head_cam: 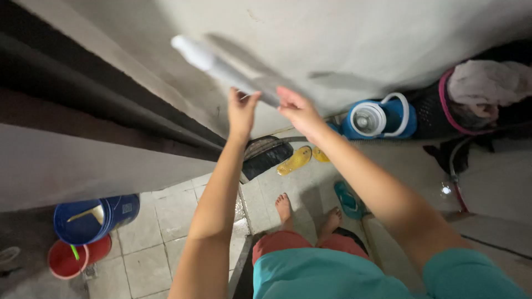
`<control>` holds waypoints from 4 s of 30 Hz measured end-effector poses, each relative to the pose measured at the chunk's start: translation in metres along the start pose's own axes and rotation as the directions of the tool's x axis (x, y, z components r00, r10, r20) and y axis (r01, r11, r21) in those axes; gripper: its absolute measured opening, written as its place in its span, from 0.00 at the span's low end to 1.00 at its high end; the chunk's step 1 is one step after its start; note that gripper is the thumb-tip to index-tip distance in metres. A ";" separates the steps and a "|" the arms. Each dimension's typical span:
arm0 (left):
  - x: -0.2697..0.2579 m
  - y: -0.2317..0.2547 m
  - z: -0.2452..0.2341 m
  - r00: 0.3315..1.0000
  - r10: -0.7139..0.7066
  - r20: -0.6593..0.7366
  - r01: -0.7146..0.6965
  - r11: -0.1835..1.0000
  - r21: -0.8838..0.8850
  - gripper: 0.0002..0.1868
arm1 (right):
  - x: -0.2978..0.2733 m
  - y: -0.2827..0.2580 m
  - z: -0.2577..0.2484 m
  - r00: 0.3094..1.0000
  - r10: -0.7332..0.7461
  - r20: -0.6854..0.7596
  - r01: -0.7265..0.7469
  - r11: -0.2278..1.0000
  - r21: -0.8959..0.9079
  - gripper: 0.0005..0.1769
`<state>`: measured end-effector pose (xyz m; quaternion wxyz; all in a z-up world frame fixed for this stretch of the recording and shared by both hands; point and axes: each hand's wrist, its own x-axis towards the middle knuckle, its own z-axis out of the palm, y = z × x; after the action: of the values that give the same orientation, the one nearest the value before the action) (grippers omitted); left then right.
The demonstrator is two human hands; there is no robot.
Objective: Cleaning a floor mat and the surrounding floor area using a mop.
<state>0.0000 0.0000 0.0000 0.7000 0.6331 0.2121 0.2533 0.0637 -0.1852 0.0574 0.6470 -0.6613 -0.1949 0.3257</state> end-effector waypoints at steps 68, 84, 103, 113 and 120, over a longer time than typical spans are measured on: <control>-0.311 0.011 0.291 0.543 0.049 0.838 -0.561 0.764 0.319 0.13 | -0.378 -0.066 -0.158 0.869 -0.466 -0.163 0.406 0.862 -0.302 0.09; -0.261 0.081 0.186 0.645 0.037 0.764 -0.491 0.786 0.376 0.14 | -0.304 -0.113 -0.078 0.918 -0.387 -0.084 0.372 0.916 -0.152 0.06; -0.284 0.100 0.206 0.813 0.044 0.581 -0.362 0.820 0.444 0.19 | -0.301 -0.114 -0.108 0.856 -0.512 -0.071 0.482 0.841 -0.246 0.07; -0.283 0.090 0.286 0.896 0.097 0.433 -0.337 0.783 0.523 0.20 | -0.295 -0.084 -0.177 0.796 -0.525 -0.301 0.450 0.846 -0.285 0.14; -0.291 0.073 0.335 0.844 0.138 0.518 -0.407 0.793 0.453 0.24 | -0.338 -0.102 -0.198 0.739 -0.572 -0.355 0.402 0.798 -0.449 0.03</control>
<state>-0.0272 -0.4369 0.1017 0.4738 0.8715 0.0071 0.1262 -0.0255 -0.5503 0.2086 0.6117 -0.7464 -0.2528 -0.0692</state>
